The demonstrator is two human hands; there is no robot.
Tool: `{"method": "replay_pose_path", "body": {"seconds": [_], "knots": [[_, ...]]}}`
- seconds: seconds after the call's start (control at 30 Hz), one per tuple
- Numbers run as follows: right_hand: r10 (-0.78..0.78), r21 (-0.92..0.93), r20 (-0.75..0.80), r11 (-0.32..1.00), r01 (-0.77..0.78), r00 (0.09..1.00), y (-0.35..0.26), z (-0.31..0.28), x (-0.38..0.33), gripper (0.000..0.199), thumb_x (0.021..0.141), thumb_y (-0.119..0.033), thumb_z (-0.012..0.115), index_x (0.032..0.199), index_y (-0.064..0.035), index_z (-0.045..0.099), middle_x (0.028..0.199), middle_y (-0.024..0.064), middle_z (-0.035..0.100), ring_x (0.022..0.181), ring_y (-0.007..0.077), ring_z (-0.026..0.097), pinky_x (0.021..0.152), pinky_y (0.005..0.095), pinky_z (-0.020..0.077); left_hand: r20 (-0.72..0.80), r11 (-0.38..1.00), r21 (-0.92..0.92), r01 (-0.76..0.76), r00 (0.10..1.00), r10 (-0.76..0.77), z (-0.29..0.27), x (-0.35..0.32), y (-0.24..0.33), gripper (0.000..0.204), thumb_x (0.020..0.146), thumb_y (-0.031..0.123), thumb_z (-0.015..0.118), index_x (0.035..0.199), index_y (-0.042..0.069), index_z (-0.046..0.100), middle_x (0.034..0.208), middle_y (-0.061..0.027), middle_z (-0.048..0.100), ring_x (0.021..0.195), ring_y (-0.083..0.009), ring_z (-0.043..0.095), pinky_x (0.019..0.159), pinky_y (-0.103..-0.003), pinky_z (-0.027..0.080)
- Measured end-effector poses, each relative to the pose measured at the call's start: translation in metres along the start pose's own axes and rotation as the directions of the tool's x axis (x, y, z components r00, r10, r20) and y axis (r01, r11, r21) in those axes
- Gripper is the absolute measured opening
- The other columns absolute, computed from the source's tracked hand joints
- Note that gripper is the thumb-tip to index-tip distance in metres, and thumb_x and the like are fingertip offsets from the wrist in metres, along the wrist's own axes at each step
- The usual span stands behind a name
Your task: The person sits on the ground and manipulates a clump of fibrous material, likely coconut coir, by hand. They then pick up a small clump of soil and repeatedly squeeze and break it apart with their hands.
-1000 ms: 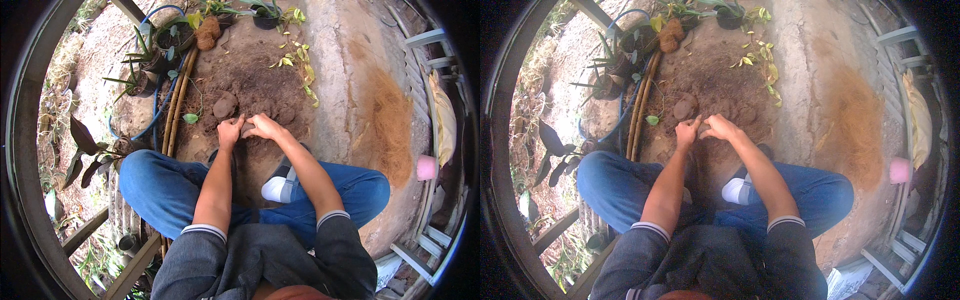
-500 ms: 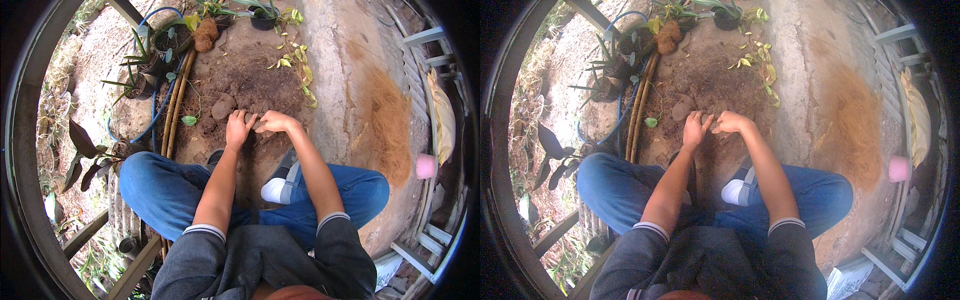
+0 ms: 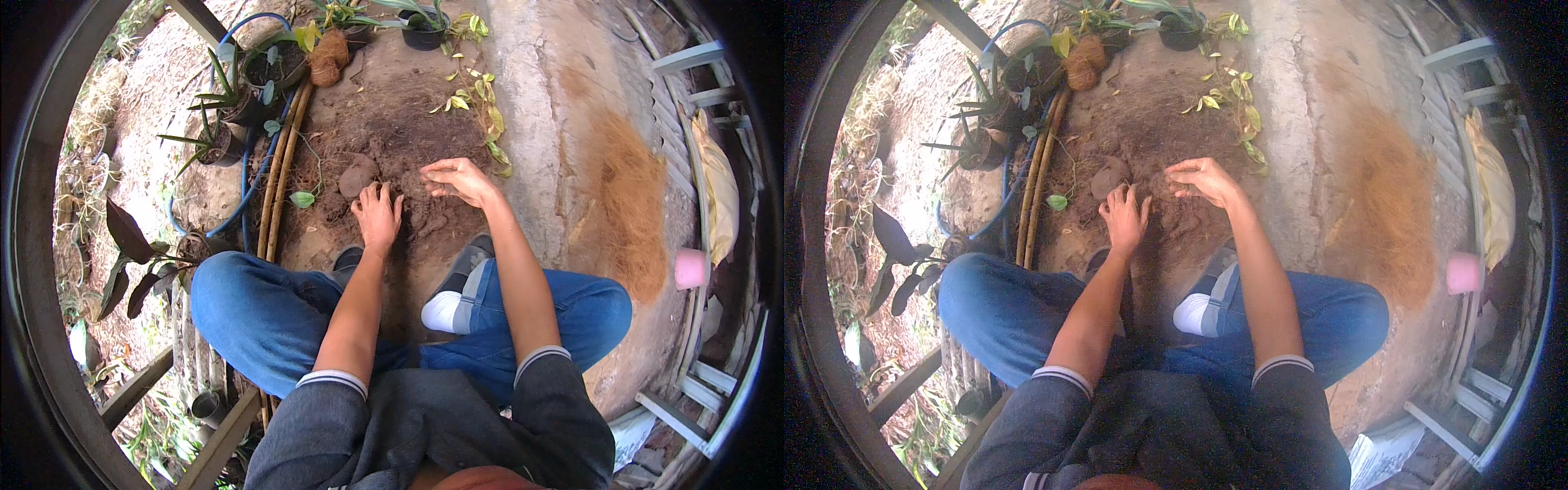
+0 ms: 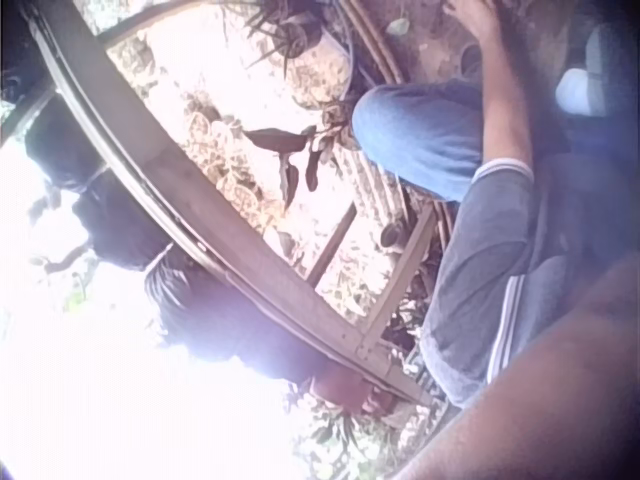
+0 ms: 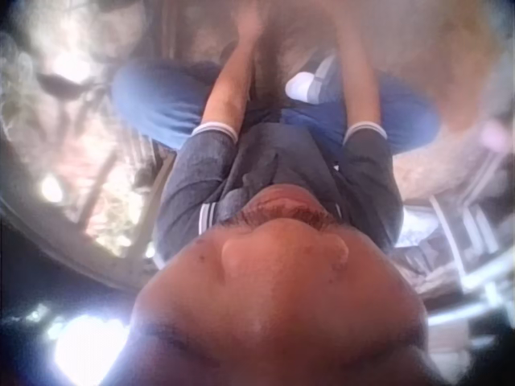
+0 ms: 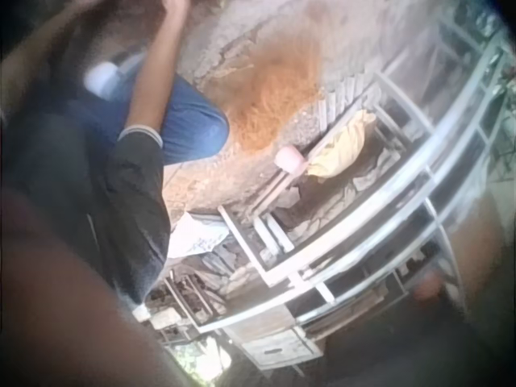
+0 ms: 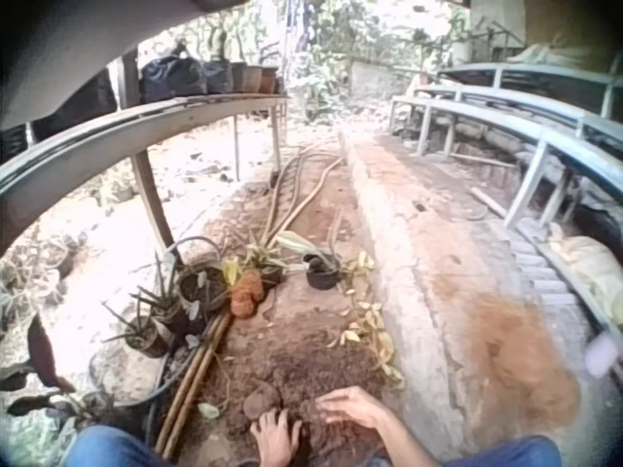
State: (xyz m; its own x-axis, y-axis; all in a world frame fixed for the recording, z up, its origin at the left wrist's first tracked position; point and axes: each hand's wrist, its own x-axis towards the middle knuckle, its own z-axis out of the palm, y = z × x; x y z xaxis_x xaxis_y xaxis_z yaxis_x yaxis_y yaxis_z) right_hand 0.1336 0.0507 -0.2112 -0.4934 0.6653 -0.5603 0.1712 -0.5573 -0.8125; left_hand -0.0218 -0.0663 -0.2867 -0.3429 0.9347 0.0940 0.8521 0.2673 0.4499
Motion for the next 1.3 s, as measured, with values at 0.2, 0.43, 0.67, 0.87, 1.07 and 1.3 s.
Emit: {"method": "replay_pose_path", "body": {"seconds": [0.2, 0.43, 0.67, 0.87, 1.07, 1.3], "knots": [[0.14, 0.263, -0.124, 0.959, -0.104, 0.982, 0.025, -0.008, 0.019, 0.039, 0.084, -0.048, 0.055, 0.073, -0.0104, 0.052, 0.06, -0.0045, 0.046, 0.049, 0.0093, 0.044, 0.044, 0.0219, 0.0366, -0.034, 0.906, -0.413, 0.098, 0.992, -0.123, -0.015, 0.023, 0.032, 0.029, 0.088, 0.028, 0.051, 0.106, 0.005, 0.056, 0.106, -0.0123, 0.056, 0.099, -0.0305, 0.051, 0.086, -0.042, 0.038], [-0.092, 0.402, -0.069, 0.909, 0.112, 0.993, 0.02, 0.009, 0.013, 0.028, 0.09, -0.031, 0.053, 0.104, -0.0063, 0.056, 0.092, 0.0077, 0.061, 0.08, 0.0161, 0.06, 0.068, 0.0284, 0.0512, 0.25, 0.26, -0.895, 0.363, 0.89, -0.38, -0.013, 0.039, 0.052, 0.038, 0.093, 0.035, 0.046, 0.086, -0.001, 0.055, 0.07, -0.0085, 0.057, 0.063, -0.0129, 0.052, 0.06, -0.03, 0.044], [-0.198, 0.803, 0.374, 0.558, -0.21, 0.906, 0.052, -0.035, 0.042, 0.031, 0.087, -0.04, 0.056, 0.092, -0.0093, 0.054, 0.085, 0.006, 0.06, 0.071, 0.0175, 0.061, 0.064, 0.0351, 0.0519, 0.301, 0.406, -0.818, 0.408, 0.905, -0.302, -0.016, 0.039, 0.061, 0.039, 0.091, 0.038, 0.049, 0.078, 0.001, 0.05, 0.066, -0.0029, 0.052, 0.065, -0.0103, 0.047, 0.061, -0.029, 0.041], [-0.06, 0.61, -0.079, 0.787, 0.095, 0.995, 0.029, 0.008, 0.03, 0.025, 0.09, -0.032, 0.053, 0.101, -0.0091, 0.054, 0.078, 0.0034, 0.058, 0.068, 0.0129, 0.059, 0.057, 0.0255, 0.048, 0.213, 0.445, -0.808, 0.387, 0.895, -0.392, 0.014, 0.045, 0.039, 0.034, 0.089, 0.033, 0.055, 0.078, 0.001, 0.05, 0.072, -0.0052, 0.054, 0.07, -0.0139, 0.05, 0.067, -0.031, 0.042], [-0.102, 0.815, -0.06, 0.569, 0.108, 0.993, 0.034, -0.023, 0.029, 0.024, 0.088, -0.029, 0.056, 0.099, -0.0082, 0.052, 0.081, 0.0073, 0.057, 0.078, 0.0176, 0.059, 0.064, 0.0276, 0.0501, 0.407, 0.4, -0.685, 0.609, 0.775, -0.483, -0.02, 0.074, 0.039, 0.056, 0.088, 0.049, 0.045, 0.107, -0.003, 0.054, 0.1, -0.0188, 0.061, 0.098, -0.0296, 0.057, 0.085, -0.038, 0.041], [-0.211, 0.819, -0.125, 0.53, 0.221, 0.969, 0.056, -0.06, 0.038, 0.023, 0.087, -0.035, 0.056, 0.088, -0.0134, 0.049, 0.067, 0.0017, 0.05, 0.051, 0.0116, 0.049, 0.038, 0.0218, 0.0387, 0.497, 0.989, -0.142, 0.041, 0.867, 0.035, -0.028, 0.051, 0.078, 0.029, 0.085, 0.02, 0.053, 0.108, 0.003, 0.051, 0.091, -0.0226, 0.063, 0.09, -0.0365, 0.062, 0.076, -0.045, 0.051]]}}
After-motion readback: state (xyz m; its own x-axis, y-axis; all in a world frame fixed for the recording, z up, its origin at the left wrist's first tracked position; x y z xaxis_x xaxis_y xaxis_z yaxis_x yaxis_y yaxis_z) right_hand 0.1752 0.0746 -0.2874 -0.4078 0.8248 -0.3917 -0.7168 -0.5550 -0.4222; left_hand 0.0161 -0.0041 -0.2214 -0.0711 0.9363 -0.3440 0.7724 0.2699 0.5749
